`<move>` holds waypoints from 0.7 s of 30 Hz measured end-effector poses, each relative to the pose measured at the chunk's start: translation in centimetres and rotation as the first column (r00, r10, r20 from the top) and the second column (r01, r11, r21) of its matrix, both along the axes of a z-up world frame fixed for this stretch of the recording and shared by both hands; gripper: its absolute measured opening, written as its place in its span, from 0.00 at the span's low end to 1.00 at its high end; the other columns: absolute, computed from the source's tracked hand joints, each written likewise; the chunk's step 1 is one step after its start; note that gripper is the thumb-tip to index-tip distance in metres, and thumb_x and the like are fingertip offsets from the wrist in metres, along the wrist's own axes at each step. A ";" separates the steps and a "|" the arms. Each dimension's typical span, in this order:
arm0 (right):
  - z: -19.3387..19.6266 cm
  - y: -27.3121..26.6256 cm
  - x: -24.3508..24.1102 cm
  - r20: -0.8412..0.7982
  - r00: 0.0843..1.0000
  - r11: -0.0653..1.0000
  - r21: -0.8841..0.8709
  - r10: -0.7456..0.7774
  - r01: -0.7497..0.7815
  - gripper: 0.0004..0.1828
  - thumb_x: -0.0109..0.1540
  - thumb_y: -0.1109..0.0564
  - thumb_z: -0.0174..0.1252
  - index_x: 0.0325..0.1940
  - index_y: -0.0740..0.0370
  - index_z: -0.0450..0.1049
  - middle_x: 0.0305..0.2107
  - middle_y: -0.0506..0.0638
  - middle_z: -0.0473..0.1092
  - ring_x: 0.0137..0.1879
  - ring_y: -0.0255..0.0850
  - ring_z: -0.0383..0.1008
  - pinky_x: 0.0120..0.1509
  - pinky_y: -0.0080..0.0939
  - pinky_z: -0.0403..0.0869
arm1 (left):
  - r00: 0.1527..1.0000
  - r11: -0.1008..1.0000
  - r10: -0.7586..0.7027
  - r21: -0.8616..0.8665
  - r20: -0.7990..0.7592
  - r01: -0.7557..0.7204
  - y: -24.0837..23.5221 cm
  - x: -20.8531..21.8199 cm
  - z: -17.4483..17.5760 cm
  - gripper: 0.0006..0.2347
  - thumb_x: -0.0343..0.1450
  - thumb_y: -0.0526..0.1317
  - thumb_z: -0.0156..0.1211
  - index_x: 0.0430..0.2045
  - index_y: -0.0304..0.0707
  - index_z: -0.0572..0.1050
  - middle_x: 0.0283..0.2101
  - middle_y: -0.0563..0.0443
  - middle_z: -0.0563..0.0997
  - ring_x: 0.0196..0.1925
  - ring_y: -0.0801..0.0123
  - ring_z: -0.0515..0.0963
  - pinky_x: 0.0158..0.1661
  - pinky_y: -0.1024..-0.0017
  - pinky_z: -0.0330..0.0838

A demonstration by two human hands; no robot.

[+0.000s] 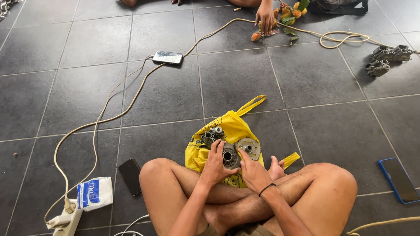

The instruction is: The person sits on the floor and cleans a cylindrical mechanical part using a small brush. They scrub the exterior and interior surfaces of the part, then flip it over to clean the other side. The person also handles a flat, circular metal disc with holes, scrubbing its surface with the brush.

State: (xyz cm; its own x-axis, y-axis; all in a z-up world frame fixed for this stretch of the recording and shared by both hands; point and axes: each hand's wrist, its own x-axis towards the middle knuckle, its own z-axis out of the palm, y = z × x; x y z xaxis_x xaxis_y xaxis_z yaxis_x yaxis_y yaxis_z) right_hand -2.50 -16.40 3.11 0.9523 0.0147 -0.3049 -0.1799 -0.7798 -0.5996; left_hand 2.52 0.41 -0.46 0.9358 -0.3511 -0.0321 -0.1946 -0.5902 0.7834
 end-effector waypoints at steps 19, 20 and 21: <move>-4.4 -0.8 1.5 0.092 0.995 0.998 -0.053 0.037 -0.032 0.21 0.65 0.50 0.47 0.63 0.48 0.69 0.54 0.52 0.77 0.59 0.54 0.76 0.62 0.55 0.71 | 0.926 0.934 0.342 0.168 -0.157 -0.316 10.3 -2.3 7.5 0.40 0.64 0.54 0.68 0.70 0.46 0.54 0.46 0.69 0.85 0.37 0.84 0.86 0.44 0.84 0.75; -4.4 -0.8 1.9 0.097 0.994 0.997 -0.044 0.059 -0.055 0.21 0.65 0.50 0.47 0.63 0.48 0.69 0.54 0.52 0.77 0.59 0.54 0.76 0.62 0.55 0.71 | 0.919 0.925 0.365 0.175 -0.150 -0.338 15.1 -2.0 7.2 0.40 0.64 0.54 0.68 0.70 0.46 0.54 0.46 0.69 0.85 0.37 0.84 0.86 0.44 0.84 0.75; -4.5 -1.0 1.9 0.071 0.996 0.996 -0.083 0.047 -0.041 0.21 0.65 0.47 0.49 0.63 0.47 0.70 0.52 0.53 0.77 0.58 0.57 0.76 0.60 0.56 0.72 | 0.784 0.806 0.592 0.100 -0.187 -0.584 19.9 -2.7 6.8 0.21 0.66 0.46 0.66 0.50 0.41 0.67 0.40 0.57 0.83 0.38 0.72 0.83 0.44 0.74 0.73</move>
